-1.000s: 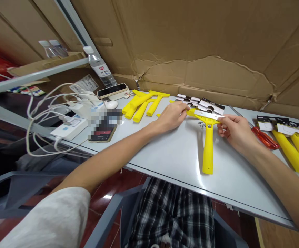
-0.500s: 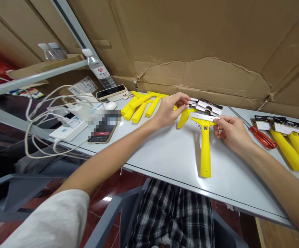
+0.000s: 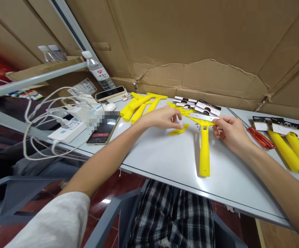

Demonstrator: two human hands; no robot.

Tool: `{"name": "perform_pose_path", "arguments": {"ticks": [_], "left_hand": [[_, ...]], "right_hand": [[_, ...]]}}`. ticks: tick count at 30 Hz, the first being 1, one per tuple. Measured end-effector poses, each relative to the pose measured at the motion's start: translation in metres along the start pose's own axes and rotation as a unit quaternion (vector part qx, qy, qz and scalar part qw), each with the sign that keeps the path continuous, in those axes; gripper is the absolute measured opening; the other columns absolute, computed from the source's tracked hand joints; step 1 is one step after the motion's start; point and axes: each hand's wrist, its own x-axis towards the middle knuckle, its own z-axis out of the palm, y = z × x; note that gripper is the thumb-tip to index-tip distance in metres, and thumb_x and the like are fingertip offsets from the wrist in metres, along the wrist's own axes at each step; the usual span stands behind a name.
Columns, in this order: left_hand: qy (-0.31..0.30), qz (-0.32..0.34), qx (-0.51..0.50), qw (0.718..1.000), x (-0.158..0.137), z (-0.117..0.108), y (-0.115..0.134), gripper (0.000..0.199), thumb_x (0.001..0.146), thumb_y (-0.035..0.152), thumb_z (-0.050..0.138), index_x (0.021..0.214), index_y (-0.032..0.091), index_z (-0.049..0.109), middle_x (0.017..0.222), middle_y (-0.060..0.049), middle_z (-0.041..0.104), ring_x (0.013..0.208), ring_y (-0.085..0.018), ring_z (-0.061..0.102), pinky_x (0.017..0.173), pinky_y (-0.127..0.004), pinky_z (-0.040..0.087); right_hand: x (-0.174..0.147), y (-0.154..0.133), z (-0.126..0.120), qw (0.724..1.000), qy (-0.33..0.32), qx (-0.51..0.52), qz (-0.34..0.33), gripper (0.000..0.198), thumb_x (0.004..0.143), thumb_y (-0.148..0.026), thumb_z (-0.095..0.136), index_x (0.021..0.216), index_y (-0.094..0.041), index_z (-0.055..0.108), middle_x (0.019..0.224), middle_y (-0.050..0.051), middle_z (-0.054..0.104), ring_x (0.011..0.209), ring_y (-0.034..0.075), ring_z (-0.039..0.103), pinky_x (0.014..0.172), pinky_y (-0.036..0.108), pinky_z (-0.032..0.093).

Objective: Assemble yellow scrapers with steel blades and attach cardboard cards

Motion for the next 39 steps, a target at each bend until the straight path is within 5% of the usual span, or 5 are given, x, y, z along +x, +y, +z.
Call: {"name": "perform_pose_path", "arguments": {"ticks": [3,11,15,21,39], "left_hand": [[-0.069,-0.005,0.020,0.997,-0.005,0.001,0.005,0.042,0.077,0.041,0.082,0.111,0.019,0.072,0.089,-0.003,0.076,0.080,-0.019,0.068,0.068,-0.030,0.047],[-0.052,0.019,0.001,0.998,-0.002,0.007,-0.003,0.040,0.075,0.014,0.068,0.114,0.019,0.072,0.096,-0.004,0.077,0.088,-0.018,0.069,0.076,-0.028,0.050],[-0.039,0.021,0.020,0.999,-0.001,0.006,-0.009,0.037,0.077,0.016,0.069,0.114,0.020,0.073,0.110,-0.007,0.076,0.095,-0.019,0.069,0.079,-0.029,0.051],[-0.031,-0.002,0.061,0.998,-0.001,0.010,-0.003,0.036,0.086,0.042,0.072,0.114,0.019,0.073,0.101,-0.008,0.076,0.089,-0.022,0.066,0.075,-0.033,0.047],[-0.075,0.012,0.030,0.997,0.000,0.006,-0.007,0.009,0.077,0.024,0.071,0.086,0.022,0.072,0.095,-0.004,0.076,0.089,-0.021,0.066,0.077,-0.032,0.047]], "right_hand": [[0.001,0.000,-0.001,1.000,0.003,0.001,0.005,0.042,0.068,-0.044,0.087,0.084,-0.012,0.063,0.073,0.005,0.057,0.055,0.009,0.051,0.047,0.022,0.038],[0.002,0.003,-0.002,1.000,0.003,0.001,0.005,0.038,0.069,-0.042,0.085,0.082,-0.012,0.064,0.071,0.005,0.056,0.055,0.008,0.050,0.047,0.022,0.038],[0.003,0.005,-0.003,1.000,0.000,0.007,0.001,0.039,0.070,-0.043,0.085,0.085,-0.013,0.065,0.073,0.005,0.057,0.058,0.009,0.050,0.048,0.022,0.040],[0.002,0.004,-0.002,1.000,0.004,0.010,0.003,0.042,0.069,-0.043,0.086,0.084,-0.012,0.062,0.075,0.006,0.057,0.059,0.008,0.051,0.049,0.022,0.040],[0.002,0.005,-0.001,0.993,-0.077,0.082,0.046,0.062,0.063,-0.052,0.096,0.096,-0.013,0.060,0.077,0.004,0.058,0.064,0.009,0.055,0.054,0.022,0.047]]}}
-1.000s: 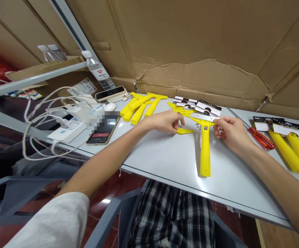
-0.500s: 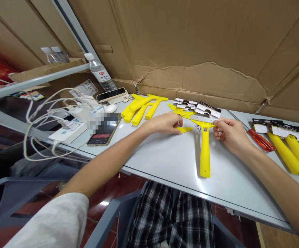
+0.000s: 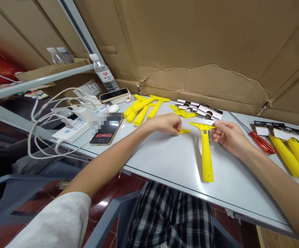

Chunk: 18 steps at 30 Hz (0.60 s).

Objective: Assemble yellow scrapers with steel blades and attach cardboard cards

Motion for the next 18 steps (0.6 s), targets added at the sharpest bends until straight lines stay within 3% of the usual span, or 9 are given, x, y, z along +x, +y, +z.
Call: {"name": "perform_pose_path", "arguments": {"ticks": [4,7,18], "left_hand": [[0.020,-0.002,-0.015,1.000,-0.0002,0.0012,0.0008,0.034,0.078,0.033,0.075,0.109,0.021,0.072,0.104,-0.006,0.076,0.093,-0.021,0.067,0.079,-0.031,0.049],[0.023,0.001,0.008,1.000,0.0011,0.0040,0.0009,0.042,0.080,0.044,0.077,0.114,0.020,0.071,0.110,-0.009,0.076,0.097,-0.023,0.066,0.082,-0.033,0.049],[0.002,-0.027,0.006,1.000,0.0013,0.0018,0.0008,0.014,0.080,0.031,0.073,0.089,0.021,0.070,0.102,-0.006,0.076,0.095,-0.022,0.066,0.081,-0.032,0.047]], "right_hand": [[0.0008,0.0007,-0.0008,1.000,-0.014,0.004,0.002,0.061,0.065,-0.052,0.095,0.097,-0.013,0.061,0.078,0.004,0.059,0.064,0.009,0.055,0.055,0.023,0.049],[0.0017,0.0012,-0.0016,1.000,-0.016,0.007,0.000,0.060,0.066,-0.051,0.095,0.097,-0.013,0.061,0.079,0.004,0.059,0.065,0.009,0.055,0.055,0.023,0.050],[0.0019,0.0005,-0.0013,1.000,-0.013,0.015,-0.004,0.063,0.065,-0.051,0.096,0.100,-0.011,0.062,0.080,0.005,0.059,0.066,0.009,0.056,0.056,0.022,0.051]]}}
